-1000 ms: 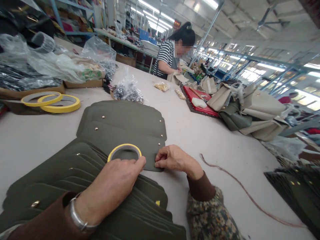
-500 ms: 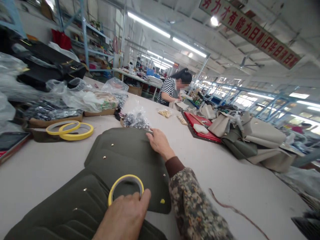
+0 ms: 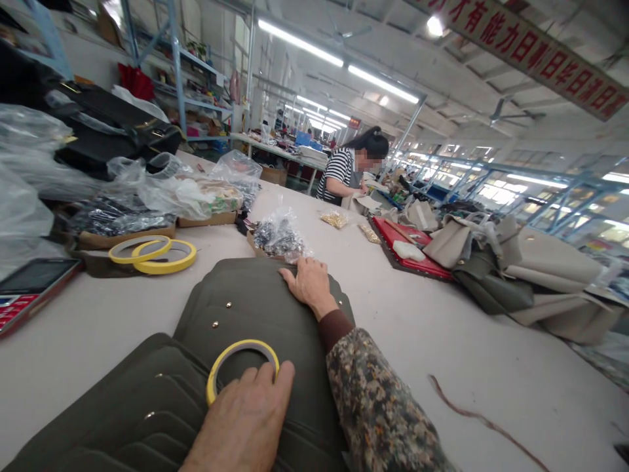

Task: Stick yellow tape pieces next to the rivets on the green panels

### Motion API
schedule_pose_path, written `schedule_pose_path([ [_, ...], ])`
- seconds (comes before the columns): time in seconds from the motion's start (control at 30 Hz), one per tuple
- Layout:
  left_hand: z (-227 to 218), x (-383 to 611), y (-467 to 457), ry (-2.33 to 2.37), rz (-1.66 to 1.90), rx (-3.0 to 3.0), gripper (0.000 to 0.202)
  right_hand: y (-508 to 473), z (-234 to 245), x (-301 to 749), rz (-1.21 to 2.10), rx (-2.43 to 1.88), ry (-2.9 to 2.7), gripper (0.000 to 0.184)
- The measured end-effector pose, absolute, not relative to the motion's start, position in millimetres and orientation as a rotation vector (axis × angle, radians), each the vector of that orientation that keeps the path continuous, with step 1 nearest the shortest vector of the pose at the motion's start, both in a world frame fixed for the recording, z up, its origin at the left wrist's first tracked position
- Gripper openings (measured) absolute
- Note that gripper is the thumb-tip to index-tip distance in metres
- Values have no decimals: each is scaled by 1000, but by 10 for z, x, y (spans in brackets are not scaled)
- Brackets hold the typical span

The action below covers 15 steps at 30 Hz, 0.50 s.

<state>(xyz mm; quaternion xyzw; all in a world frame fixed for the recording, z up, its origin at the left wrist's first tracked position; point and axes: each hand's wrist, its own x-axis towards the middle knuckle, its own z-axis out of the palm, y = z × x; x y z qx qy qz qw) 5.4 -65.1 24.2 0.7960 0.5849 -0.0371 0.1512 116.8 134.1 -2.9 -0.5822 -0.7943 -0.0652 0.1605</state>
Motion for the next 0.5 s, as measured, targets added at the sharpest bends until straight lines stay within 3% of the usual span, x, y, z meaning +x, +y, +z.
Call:
schedule_pose_path([
  [0.3, 164, 69, -694, 1692, -76, 2389, 58, 907, -32, 1223, -83, -1602, -2330, 53],
  [0.5, 246, 31, -675, 1643, -82, 2434, 42, 887, -61, 1208, 34, -1580, -2426, 46],
])
